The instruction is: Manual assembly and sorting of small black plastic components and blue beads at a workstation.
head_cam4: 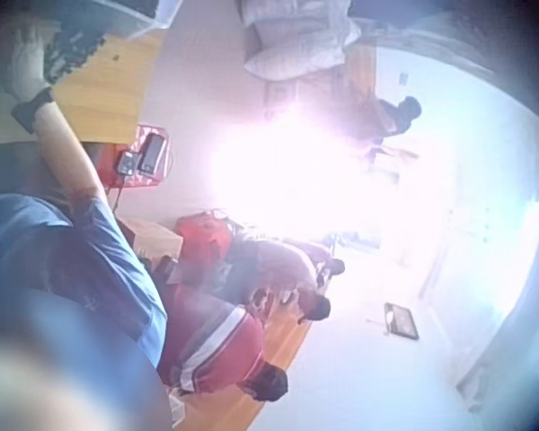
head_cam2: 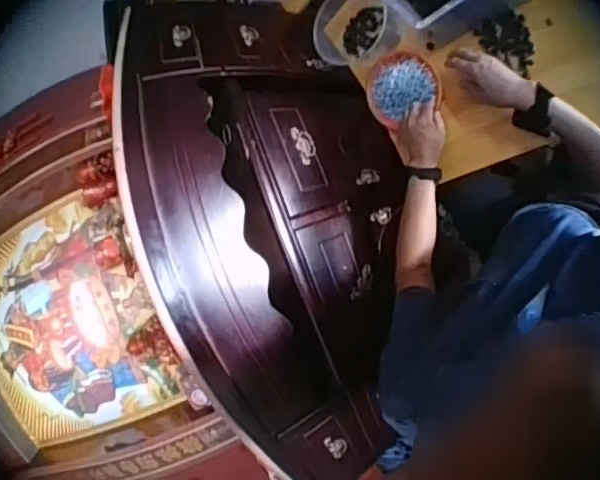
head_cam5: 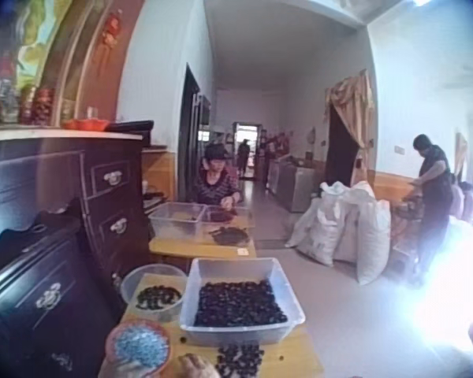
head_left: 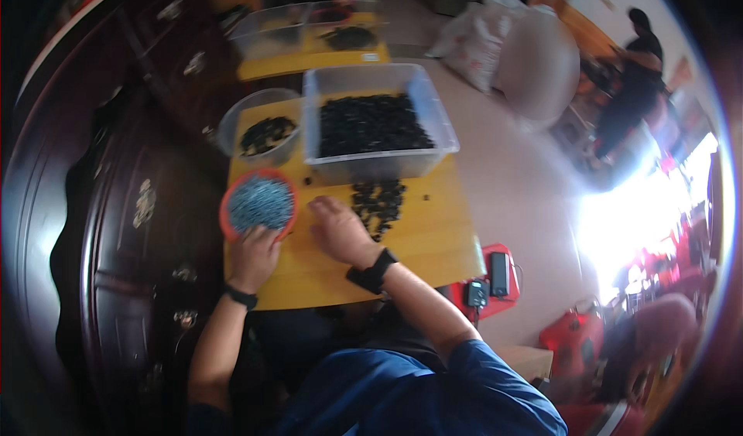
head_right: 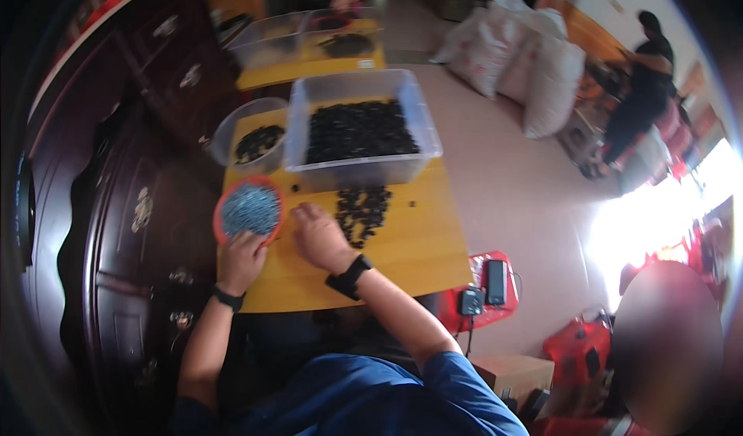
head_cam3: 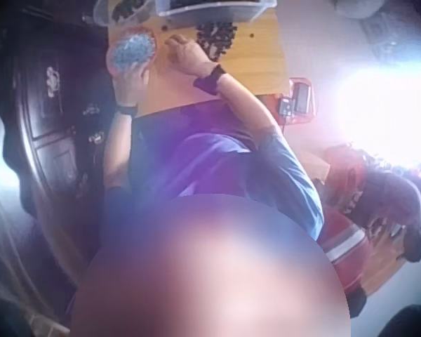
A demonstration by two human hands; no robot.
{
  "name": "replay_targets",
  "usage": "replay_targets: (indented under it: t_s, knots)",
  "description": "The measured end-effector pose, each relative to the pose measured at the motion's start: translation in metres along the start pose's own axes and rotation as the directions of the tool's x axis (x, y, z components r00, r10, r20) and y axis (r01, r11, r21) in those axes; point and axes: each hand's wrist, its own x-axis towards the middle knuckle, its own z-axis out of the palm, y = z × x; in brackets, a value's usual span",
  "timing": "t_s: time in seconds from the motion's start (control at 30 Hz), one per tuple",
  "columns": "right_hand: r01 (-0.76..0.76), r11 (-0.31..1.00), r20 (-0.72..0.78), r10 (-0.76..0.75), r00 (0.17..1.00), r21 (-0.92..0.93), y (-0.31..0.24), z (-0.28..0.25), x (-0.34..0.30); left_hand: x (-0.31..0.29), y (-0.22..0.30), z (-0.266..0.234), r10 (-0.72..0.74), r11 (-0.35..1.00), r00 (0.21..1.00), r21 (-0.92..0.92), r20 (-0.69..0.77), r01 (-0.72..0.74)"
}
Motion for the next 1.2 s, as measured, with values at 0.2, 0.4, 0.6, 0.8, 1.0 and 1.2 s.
replay_targets:
  t_s: [0.2,0.4,0.6,0.8,1.0,1.2]
  knots:
    - [0.026,0.982,0.073,-0.013,0.997,-0.185,0.016,0.034,0.034,-0.011,-0.015,0.004,-0.032,0.999,0.999,-0.032,-0.03,0.031]
    - [-0.009,0.958,0.286,0.094,0.954,-0.286,0.015,0.046,0.067,-0.009,-0.01,0.002,-0.029,0.999,0.999,-0.047,-0.031,0.027]
    - [0.011,0.923,0.394,0.154,0.906,-0.385,0.019,0.063,0.079,-0.012,-0.01,-0.003,-0.04,0.999,0.999,-0.016,-0.024,0.04]
    - [0.067,0.9,0.404,0.126,0.906,-0.43,0.027,0.043,0.04,-0.008,-0.007,-0.003,-0.017,1.0,1.0,-0.026,0.004,0.017]
    - [0.179,0.786,0.453,0.14,0.88,-0.592,0.029,0.004,0.011,-0.009,-0.006,-0.004,-0.03,1.0,0.999,0.002,0.026,0.03]
    - [0.215,0.739,0.525,0.214,0.824,-0.639,0.034,-0.029,-0.001,-0.002,0.002,0.002,-0.021,1.0,0.999,0.016,0.026,0.02]
